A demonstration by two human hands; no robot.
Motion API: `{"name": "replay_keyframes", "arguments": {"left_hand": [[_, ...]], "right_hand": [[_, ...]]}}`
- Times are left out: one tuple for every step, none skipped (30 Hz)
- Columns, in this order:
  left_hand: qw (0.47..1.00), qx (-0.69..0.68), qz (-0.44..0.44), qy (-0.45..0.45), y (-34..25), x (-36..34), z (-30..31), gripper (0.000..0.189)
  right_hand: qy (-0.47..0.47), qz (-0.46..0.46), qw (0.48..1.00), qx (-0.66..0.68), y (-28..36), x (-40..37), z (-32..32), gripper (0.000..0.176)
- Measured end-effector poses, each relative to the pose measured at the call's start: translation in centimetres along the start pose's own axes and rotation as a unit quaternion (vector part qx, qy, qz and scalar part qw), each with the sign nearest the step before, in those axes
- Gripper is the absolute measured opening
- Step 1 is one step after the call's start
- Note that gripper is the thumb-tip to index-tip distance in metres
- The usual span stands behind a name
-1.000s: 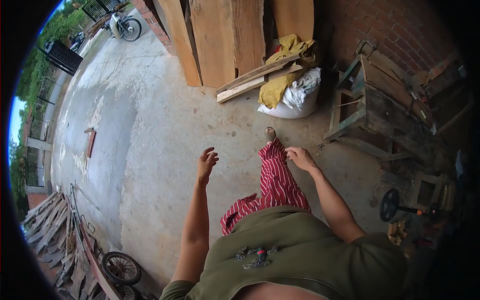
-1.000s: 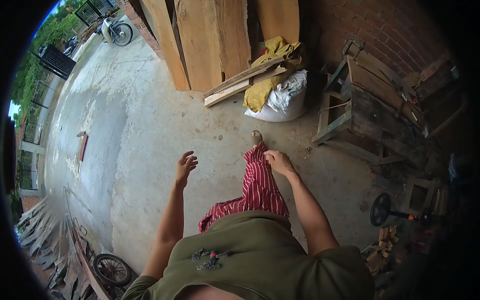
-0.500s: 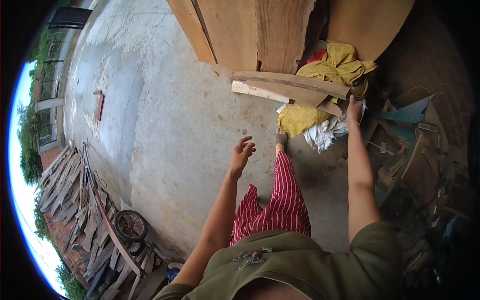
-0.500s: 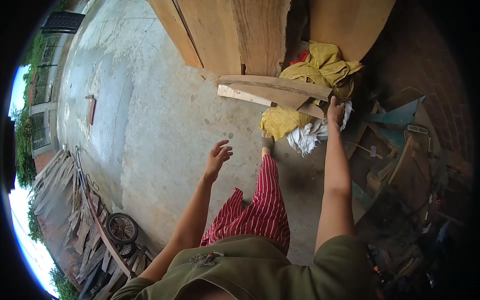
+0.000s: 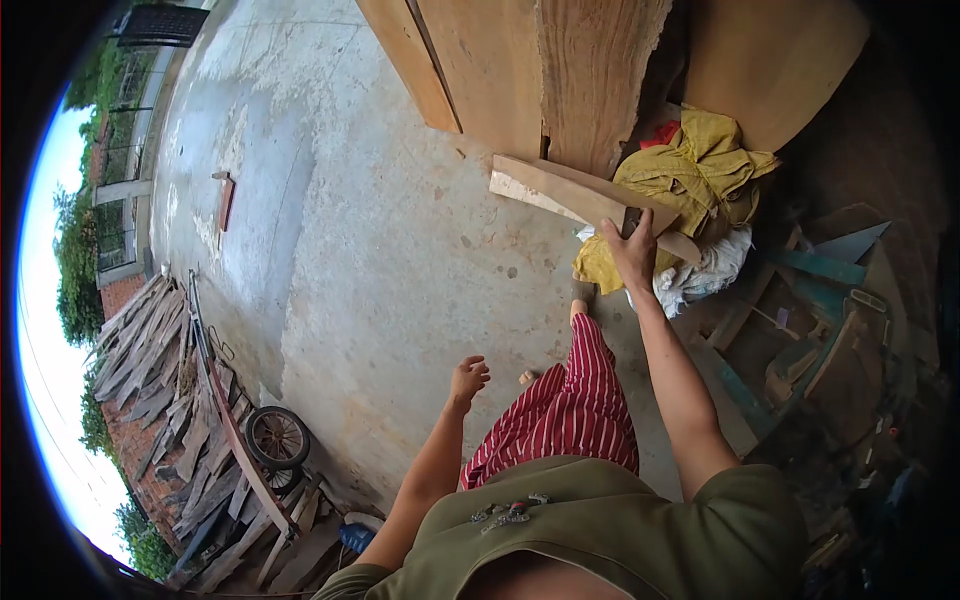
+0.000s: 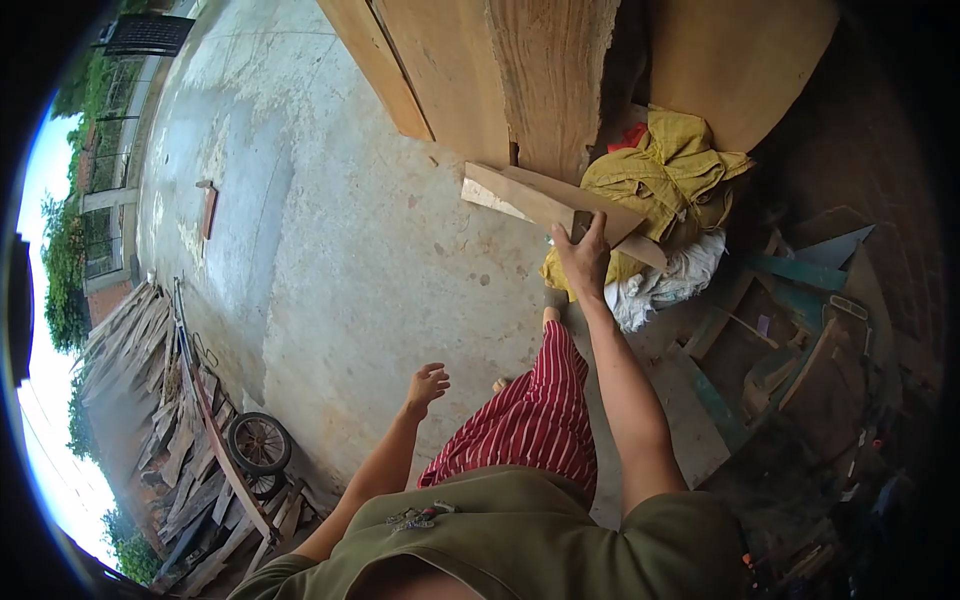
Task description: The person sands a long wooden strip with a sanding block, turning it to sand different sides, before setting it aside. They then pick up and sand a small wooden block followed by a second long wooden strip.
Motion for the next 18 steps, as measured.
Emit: {"name": "replay_keyframes", "arguments": {"left_hand": [[1.0, -0.003, -0.005, 0.006, 0.0, -0.4, -0.4, 0.039], [1.0, -0.005, -0.012, 0.003, -0.1, -0.6, -1.0, 0.039], [0.998, -0.007, -0.049, 0.033, -0.9, -0.6, -1.8, 0.039], [0.994, -0.009, -0.087, 0.064, -1.6, -0.8, -2.7, 0.038], [0.993, -0.012, -0.094, 0.067, -2.2, -1.2, -3.2, 0.038], [0.987, -0.054, -0.118, 0.096, -2.9, -1.6, -3.9, 0.038], [0.977, -0.093, -0.144, 0.128, -3.8, -2.1, -4.5, 0.038], [0.975, -0.09, -0.156, 0.133, -4.1, -2.4, -5.0, 0.038], [0.959, -0.185, -0.148, 0.157, -4.1, -2.6, -5.2, 0.049], [0.934, -0.278, -0.133, 0.181, -3.6, -3.0, -5.0, 0.061], [0.933, -0.274, -0.138, 0.187, -2.6, -1.9, -4.4, 0.061], [0.882, -0.376, -0.148, 0.242, -1.5, 0.1, -4.3, 0.075], [0.816, -0.472, -0.151, 0.297, 0.0, 0.8, -4.4, 0.089], [0.815, -0.467, -0.146, 0.311, 1.3, -0.3, -4.3, 0.089], [0.802, -0.515, -0.108, 0.282, 1.9, -2.3, -3.9, 0.102], [0.788, -0.557, -0.068, 0.254, 2.1, -5.0, -3.6, 0.116], [0.857, -0.424, -0.19, 0.224, 2.6, -9.2, -3.1, 0.131], [0.779, -0.557, -0.092, 0.272, 5.9, -5.8, -2.8, 0.133]], "right_hand": [[0.044, -0.016, 0.999, -0.019, 1.5, -1.4, -1.6, 0.063], [0.059, -0.017, 0.998, -0.034, 2.7, -3.0, -3.1, 0.064], [0.072, 0.014, 0.997, -0.035, 4.8, -4.3, -3.4, 0.065], [0.05, 0.063, 0.996, -0.025, 5.7, -5.5, -4.5, 0.064], [0.052, 0.092, 0.994, -0.04, 5.6, -6.7, -6.0, 0.062], [0.12, 0.061, 0.989, -0.066, 6.6, -7.9, -6.8, 0.057], [0.138, 0.105, 0.982, -0.068, 8.2, -9.4, -7.3, 0.052], [0.143, 0.148, 0.977, -0.054, 9.5, -11.5, -7.8, 0.049], [0.152, 0.215, 0.964, -0.048, 11.8, -13.7, -7.2, 0.051], [0.163, 0.277, 0.946, -0.043, 13.8, -16.5, -6.4, 0.054], [0.167, 0.316, 0.933, -0.033, 16.0, -19.3, -5.0, 0.054], [0.172, 0.353, 0.919, -0.026, 18.2, -22.0, -3.1, 0.054], [0.142, 0.394, 0.908, -0.025, 20.1, -24.9, -1.1, 0.052], [0.135, 0.39, 0.91, -0.038, 21.4, -27.6, 0.9, 0.052], [0.143, 0.388, 0.91, -0.023, 22.5, -30.2, 2.9, 0.05], [0.149, 0.384, 0.911, -0.009, 23.5, -32.6, 4.7, 0.047], [0.133, 0.381, 0.914, -0.03, 24.4, -34.9, 6.8, 0.047], [0.155, 0.338, 0.928, -0.027, 25.0, -37.3, 8.8, 0.045]]}}
Point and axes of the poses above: each hand's wrist, its own x-axis towards the middle knuckle, its own z-axis out of the back of the hand, y = z × x, the point moved 3 cm from there along x, towards the middle knuckle, and after that the axes turned 5 degrees about y, right-handed, at the moved point
